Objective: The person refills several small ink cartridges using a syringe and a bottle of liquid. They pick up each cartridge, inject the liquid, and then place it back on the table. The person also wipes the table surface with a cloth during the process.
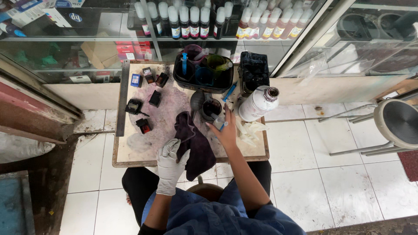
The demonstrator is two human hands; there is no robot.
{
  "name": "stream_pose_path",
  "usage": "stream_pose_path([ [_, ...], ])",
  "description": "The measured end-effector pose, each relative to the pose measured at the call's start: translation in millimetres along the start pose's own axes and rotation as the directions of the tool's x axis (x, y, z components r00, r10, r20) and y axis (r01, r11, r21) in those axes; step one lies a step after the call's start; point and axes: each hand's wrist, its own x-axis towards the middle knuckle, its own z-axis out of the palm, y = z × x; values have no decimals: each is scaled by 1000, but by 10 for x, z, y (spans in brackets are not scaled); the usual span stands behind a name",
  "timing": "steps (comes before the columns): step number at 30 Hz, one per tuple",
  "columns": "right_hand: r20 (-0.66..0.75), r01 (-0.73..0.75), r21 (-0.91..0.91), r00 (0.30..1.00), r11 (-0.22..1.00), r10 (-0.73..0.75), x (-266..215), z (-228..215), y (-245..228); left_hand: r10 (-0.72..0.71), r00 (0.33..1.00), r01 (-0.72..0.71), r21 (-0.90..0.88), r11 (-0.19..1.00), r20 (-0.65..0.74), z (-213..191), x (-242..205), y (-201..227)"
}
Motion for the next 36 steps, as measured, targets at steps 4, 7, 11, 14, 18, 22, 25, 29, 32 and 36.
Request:
stream_pose_path([
  [4,7,75,171,997,982,-77,331,66,9,69,996,-70,-5,998,-51,-16,13,78],
  [7,-18,34,193,999,981,-31,462,27,101,44,998,-43,25,999,-40,-48,-7,14],
  [11,-128,-35,161,990,986,57,479,-112,187,75,991,-77,-19,997,-108,-142,39,-52],
  [14,-143,-27,134,989,991,46,527,-144,193,104,987,-102,22,995,-120,-197,60,-67],
  [18,-128,-16,140,991,990,34,540,-143,201,100,984,-104,-21,994,-147,-162,52,-72],
  [22,-99,-75,148,991,986,91,507,-129,173,113,984,-112,18,994,-135,-111,86,-56],
  [25,-77,-118,193,988,974,135,481,-146,164,104,993,-97,121,988,-49,25,216,-26],
  [29,-59,-172,250,980,953,192,443,-224,76,130,983,-159,251,955,126,450,364,-189],
  [32,-53,-167,262,981,950,187,400,-271,79,133,980,-166,244,956,145,494,290,-190],
  [36,-89,-167,242,977,956,193,395,-378,-27,44,999,-44,-100,994,-1,146,401,148],
])
